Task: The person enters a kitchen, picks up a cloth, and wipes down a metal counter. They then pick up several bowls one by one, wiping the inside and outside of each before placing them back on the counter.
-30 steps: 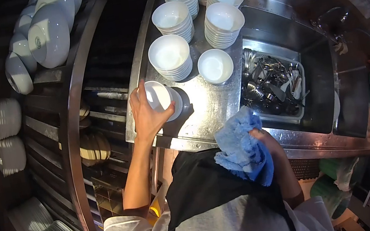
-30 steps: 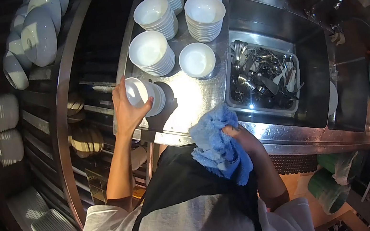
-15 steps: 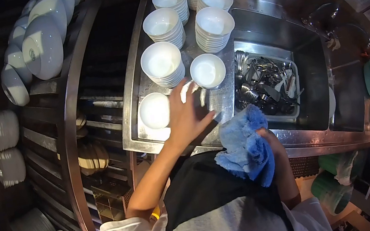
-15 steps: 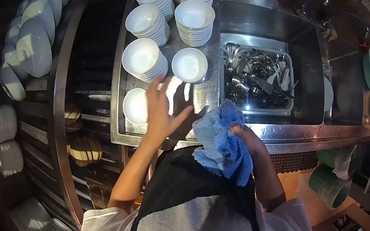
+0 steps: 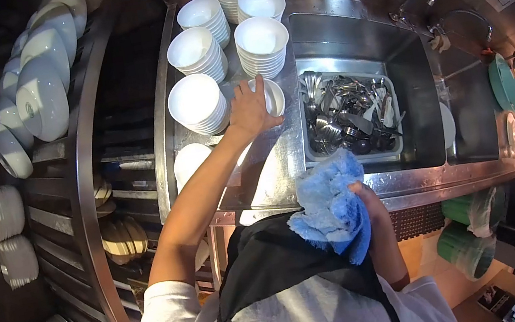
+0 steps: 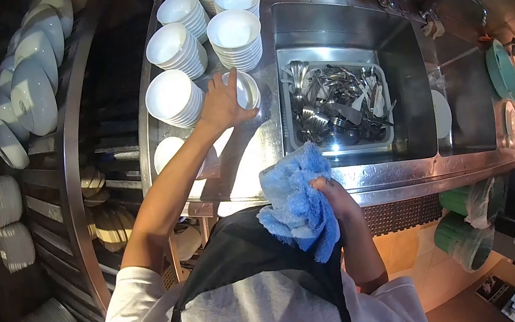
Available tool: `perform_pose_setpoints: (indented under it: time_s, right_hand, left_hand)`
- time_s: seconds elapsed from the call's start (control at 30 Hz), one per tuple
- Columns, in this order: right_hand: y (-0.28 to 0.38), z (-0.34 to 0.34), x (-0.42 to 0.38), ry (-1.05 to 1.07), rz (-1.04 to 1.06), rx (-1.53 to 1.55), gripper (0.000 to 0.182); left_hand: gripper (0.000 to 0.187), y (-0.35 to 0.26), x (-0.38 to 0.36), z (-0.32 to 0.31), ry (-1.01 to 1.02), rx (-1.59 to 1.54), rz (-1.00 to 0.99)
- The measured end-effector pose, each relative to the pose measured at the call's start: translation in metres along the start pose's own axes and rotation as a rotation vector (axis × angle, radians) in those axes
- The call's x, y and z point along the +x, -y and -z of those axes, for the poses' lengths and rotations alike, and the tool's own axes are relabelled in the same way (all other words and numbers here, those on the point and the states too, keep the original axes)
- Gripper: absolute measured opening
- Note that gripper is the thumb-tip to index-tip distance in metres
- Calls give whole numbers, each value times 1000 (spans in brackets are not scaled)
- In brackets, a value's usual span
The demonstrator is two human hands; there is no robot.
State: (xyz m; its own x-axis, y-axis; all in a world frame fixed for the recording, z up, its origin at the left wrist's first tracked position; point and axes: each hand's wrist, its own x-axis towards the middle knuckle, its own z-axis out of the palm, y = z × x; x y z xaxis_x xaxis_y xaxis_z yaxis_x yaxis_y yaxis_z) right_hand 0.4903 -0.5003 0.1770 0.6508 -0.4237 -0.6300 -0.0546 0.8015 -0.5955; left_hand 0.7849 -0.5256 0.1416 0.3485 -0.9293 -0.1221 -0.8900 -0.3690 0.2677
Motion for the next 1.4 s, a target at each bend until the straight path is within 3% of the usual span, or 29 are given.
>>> perform_pose_setpoints:
  time_s: [0.1,0.17,0.2,0.27,0.33,0.4,0.43,0.47,0.5,0.53,0.6,0.67,0.73,0.8,0.83,0.87,0.93,0.97,1.03,1.13,1.2,1.27,1.3,1.33,1.4]
  right_hand:
    - [4,-4,0,-38,-33,6,52]
    - [0,1,5,-101,239,-209,58]
    - [-6,12,12,-106,237,-206,58]
    - [-5,29,31,-162,709,-964,55]
    - [-1,-10,38,-74,704,-945,41]
    - [33,-85,30,-163,1264,-1318,40]
    - [23,-84,30,-166,1257,-1323,40]
    - [8,-80,31,-86,1408,-1449,41]
    - [0,-76,32,4,1564,-1570,43]
    - [0,-76,36,10,1563,-1568,43]
    - [11,-79,53,10,1576,-1184,45]
    - [23,-86,55,-42,1499,-1136,46]
    - [23,-90,59,-97,1410,-1080,48]
    - [10,-80,72,-115,666,-266,54]
    - [-9,-33,112,153,202,248,56]
    - [-1,-43,97,146,210,253,56]
    - [18,-62,64,118,-16,345,54]
    - [24,-64,61,84,-92,215,57]
    - [-1,-44,74,140,-90,209,57]
    - [-73,4,94,280,-109,220,57]
    - [-78,4,88,318,-122,224,57]
    - [-40,-48,53,30,123,212,57]
    - [-31,-56,47,-80,234,-48,53]
    - [-29,-51,51,-91,239,-45,53]
    - [-26,-32,56,-188,126,-316,45]
  left_hand:
    - [100,-5,-14,29,-82,-96,-64]
    - [86,-13,-33,56,7,-518,-14]
    - [86,-14,-44,52,13,-520,-15]
    - [71,-16,-66,40,289,-1425,88]
    - [66,-37,-91,24,375,-1777,236]
    - [58,-48,-108,37,463,-1889,372]
    - [53,-32,-105,9,922,-2609,137]
    - [53,-37,-108,15,925,-2614,137]
    - [53,-43,-114,23,711,-2449,248]
    - [53,-46,-121,31,506,-2269,352]
    - [61,-43,-128,34,389,-2134,322]
    - [68,-42,-129,38,33,-1723,-111]
    - [70,-43,-132,48,-46,-1681,-99]
    - [75,-44,-132,58,-267,-1178,-256]
    - [83,-45,-131,66,-314,-897,-324]
    - [86,-52,-129,66,-391,-813,-338]
    - [85,-55,-122,66,-450,-697,-452]
    - [85,-56,-120,64,-453,-702,-452]
    - [81,-52,-115,59,-425,-564,-549]
    - [79,-45,-112,57,-444,-411,-390]
    - [82,-41,-120,55,-395,-409,-342]
    - [87,-47,-132,50,-258,-340,-247]
    - [89,-51,-135,50,-238,-324,-231]
    - [89,-53,-137,55,-234,-329,-241]
    - [89,-53,-143,68,-160,-465,-318]
